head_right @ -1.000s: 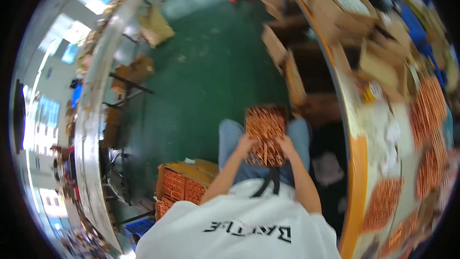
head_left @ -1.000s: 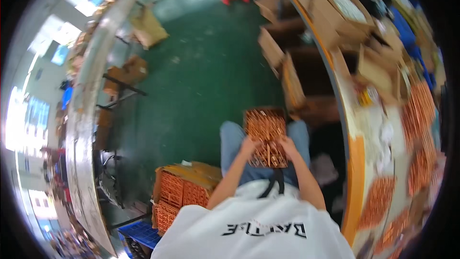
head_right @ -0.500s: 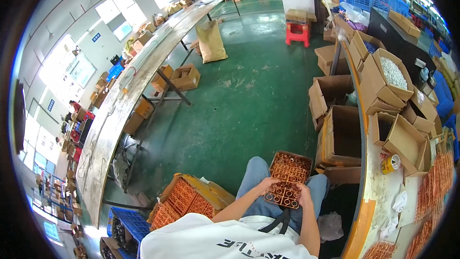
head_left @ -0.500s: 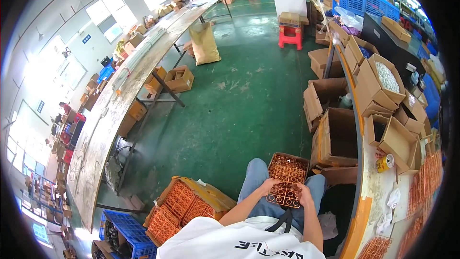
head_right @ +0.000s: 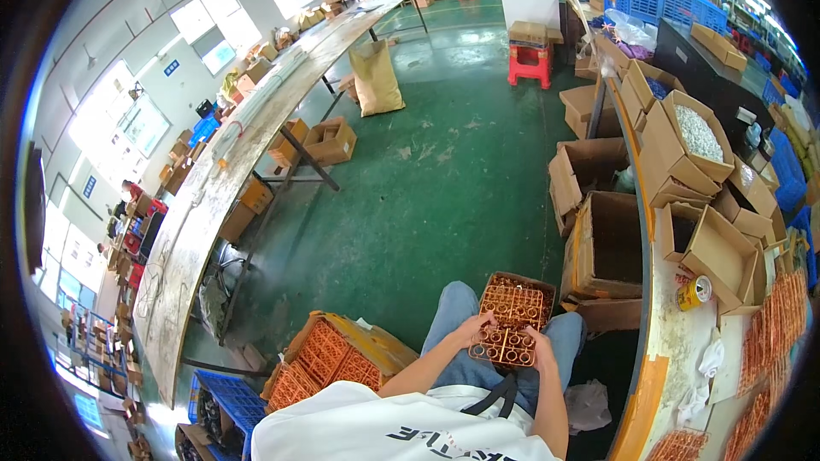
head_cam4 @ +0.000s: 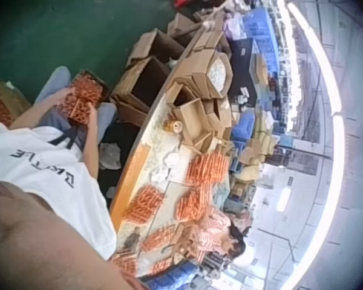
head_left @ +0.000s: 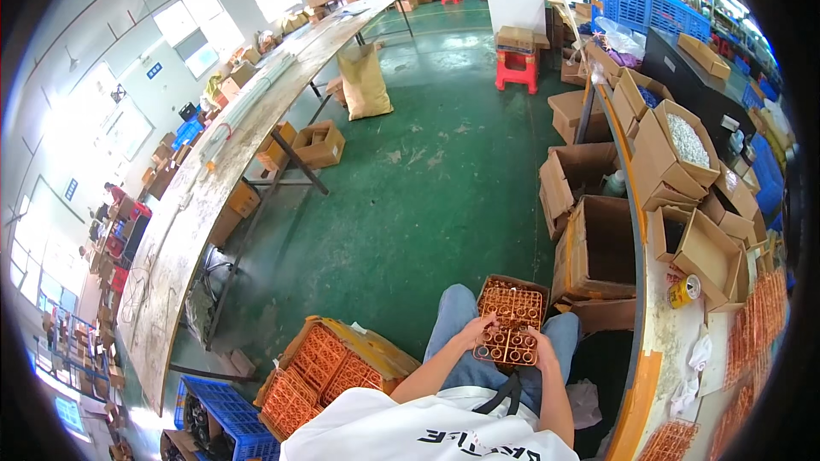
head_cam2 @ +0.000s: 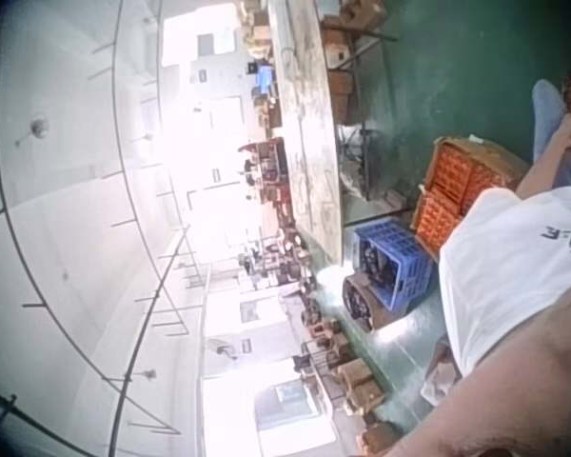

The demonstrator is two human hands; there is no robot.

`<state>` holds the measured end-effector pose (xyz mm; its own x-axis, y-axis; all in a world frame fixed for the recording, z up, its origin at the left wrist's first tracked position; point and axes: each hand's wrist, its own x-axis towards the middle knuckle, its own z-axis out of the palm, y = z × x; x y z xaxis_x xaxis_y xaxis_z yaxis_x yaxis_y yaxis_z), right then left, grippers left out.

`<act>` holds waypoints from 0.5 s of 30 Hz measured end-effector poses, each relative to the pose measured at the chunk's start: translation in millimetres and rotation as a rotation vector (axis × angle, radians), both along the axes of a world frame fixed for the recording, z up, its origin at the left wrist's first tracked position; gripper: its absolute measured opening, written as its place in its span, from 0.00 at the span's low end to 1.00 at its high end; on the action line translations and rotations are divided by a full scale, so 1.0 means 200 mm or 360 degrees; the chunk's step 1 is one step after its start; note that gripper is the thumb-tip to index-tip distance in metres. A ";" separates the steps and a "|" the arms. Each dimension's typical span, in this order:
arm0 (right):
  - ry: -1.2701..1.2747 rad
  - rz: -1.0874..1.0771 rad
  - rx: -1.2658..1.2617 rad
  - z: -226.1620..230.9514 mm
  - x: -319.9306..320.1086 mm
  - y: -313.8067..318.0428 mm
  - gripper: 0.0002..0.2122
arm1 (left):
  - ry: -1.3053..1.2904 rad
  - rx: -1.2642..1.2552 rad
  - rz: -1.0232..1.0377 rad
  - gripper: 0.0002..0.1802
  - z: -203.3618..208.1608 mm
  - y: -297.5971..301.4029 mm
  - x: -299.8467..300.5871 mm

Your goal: The person sorts small metal components into a copper grid tray held on their lap, while periodically reaching to a nearby table to organize similar grids.

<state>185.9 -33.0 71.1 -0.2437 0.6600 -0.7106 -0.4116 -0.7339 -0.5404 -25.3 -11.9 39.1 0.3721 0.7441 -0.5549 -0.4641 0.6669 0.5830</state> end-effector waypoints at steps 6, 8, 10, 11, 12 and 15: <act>0.0139 0.0151 0.0116 -0.08 0.06 -0.04 0.04 | 0.0500 0.0122 0.0146 0.17 -0.01 0.00 0.06; 0.0138 -0.0047 0.0142 -0.01 0.04 -0.04 0.04 | 0.0526 0.0263 0.0160 0.17 0.00 0.00 0.04; 0.0217 -0.0136 0.0151 -0.02 0.05 -0.04 0.04 | 0.0424 0.0141 0.0169 0.16 0.03 -0.01 0.04; 0.0292 -0.0230 0.0161 -0.04 0.06 -0.03 0.04 | 0.0386 0.0190 0.0015 0.15 0.06 -0.01 0.05; 0.0289 -0.0237 0.0160 -0.05 0.08 -0.03 0.04 | 0.0346 0.0238 -0.0138 0.14 0.09 -0.02 0.06; 0.0276 -0.0178 0.0112 -0.06 0.06 -0.02 0.04 | 0.0339 0.0345 -0.0185 0.12 0.07 -0.04 0.04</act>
<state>197.2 -36.7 59.1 -0.2807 0.7365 -0.6155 -0.5796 -0.6412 -0.5029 -17.7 -19.7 52.2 0.3540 0.8127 -0.4627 -0.2443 0.5580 0.7931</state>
